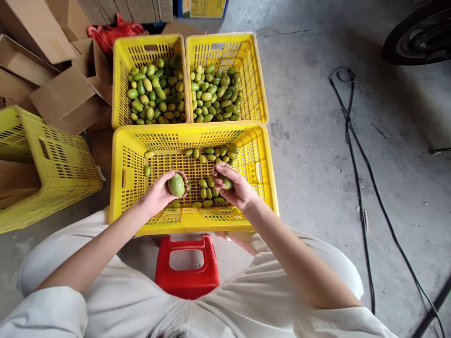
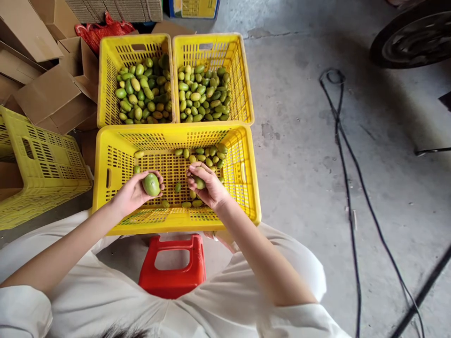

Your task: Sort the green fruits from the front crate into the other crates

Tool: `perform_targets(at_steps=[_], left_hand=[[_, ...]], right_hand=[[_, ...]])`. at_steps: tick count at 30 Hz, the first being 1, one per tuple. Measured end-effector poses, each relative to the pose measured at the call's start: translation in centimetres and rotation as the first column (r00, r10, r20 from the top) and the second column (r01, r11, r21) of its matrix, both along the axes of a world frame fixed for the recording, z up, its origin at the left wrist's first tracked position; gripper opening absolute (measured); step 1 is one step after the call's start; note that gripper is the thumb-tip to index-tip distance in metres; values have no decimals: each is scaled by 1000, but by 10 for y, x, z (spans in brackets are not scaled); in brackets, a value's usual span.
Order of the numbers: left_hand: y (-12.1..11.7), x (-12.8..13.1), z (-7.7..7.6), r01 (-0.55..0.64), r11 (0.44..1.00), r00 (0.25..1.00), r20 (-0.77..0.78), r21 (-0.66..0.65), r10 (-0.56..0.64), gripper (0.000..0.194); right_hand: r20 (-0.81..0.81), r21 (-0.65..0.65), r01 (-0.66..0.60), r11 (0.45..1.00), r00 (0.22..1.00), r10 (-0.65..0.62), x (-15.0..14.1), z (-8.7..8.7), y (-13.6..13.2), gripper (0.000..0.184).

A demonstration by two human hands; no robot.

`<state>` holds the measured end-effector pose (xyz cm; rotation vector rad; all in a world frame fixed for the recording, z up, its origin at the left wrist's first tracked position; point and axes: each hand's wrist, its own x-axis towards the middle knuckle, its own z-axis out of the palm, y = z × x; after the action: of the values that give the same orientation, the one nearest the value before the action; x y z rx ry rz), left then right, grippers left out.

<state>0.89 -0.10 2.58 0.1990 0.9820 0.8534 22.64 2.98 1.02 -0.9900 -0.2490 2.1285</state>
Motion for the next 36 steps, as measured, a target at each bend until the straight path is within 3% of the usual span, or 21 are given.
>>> perform_targets(at_steps=[4,10,17,22,26,31,36], left_hand=[[5,1,1,-9,999,1000,27,-34,10,25],[10,-5,1,-121,970,993,-22,-210,119,42],[5,-7,-6,-31,999,997,-65,-28,29,17],[4,-8,-8,24,999,996,-81,-27,-27,35],[6,-5,-7,-20,997,999,-27,-74,18,49],[8,3,-10,-16,999,1000,-15,-49,15,16],[7,5,-11,21,1000,997,-79,9,-20,14]], right_hand=[[-8,-8,-134,991,991,134,-3,-1,5,32],[-44,-61,15,998,999,-17,-3,1,10,24],[-11,-58,30,998,999,-31,5,-8,7,31],[-6,-75,78,994,997,-79,8,-11,5,24],[-18,-97,133,986,991,-136,4,-15,7,26],[-20,-46,32,998,999,-33,-16,-10,5,42],[-96,-30,-103,994,990,99,-27,-2,4,20]])
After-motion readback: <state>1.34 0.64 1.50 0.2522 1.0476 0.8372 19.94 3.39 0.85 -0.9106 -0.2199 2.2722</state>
